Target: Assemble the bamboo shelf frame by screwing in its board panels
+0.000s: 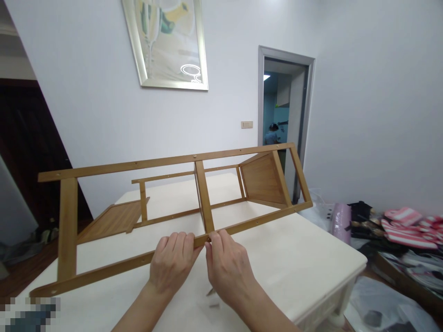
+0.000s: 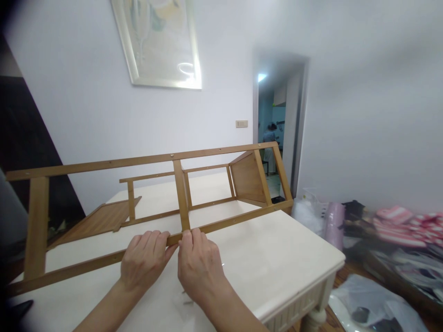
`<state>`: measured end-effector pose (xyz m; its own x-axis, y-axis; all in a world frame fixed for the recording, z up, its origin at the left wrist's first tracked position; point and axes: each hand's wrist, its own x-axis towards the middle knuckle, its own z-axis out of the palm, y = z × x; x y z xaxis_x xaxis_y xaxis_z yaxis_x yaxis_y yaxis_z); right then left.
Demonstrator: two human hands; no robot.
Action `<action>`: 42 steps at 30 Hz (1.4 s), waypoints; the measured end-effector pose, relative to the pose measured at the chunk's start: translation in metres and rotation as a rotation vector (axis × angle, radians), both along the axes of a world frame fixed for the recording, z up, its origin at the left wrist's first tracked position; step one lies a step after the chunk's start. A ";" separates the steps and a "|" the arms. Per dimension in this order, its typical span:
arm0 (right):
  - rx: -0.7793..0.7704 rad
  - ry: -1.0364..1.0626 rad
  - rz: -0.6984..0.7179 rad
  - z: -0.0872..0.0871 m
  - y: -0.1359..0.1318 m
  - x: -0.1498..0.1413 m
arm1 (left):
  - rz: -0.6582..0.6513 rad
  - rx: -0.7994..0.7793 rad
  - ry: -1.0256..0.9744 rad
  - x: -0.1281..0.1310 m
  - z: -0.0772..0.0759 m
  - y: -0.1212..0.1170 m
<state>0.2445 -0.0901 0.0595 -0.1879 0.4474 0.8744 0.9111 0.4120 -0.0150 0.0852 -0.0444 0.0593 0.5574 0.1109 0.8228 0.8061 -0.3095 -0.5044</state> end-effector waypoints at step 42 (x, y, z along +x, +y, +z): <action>-0.040 -0.175 -0.135 -0.006 0.003 -0.004 | -0.011 -0.040 0.000 0.004 -0.002 -0.004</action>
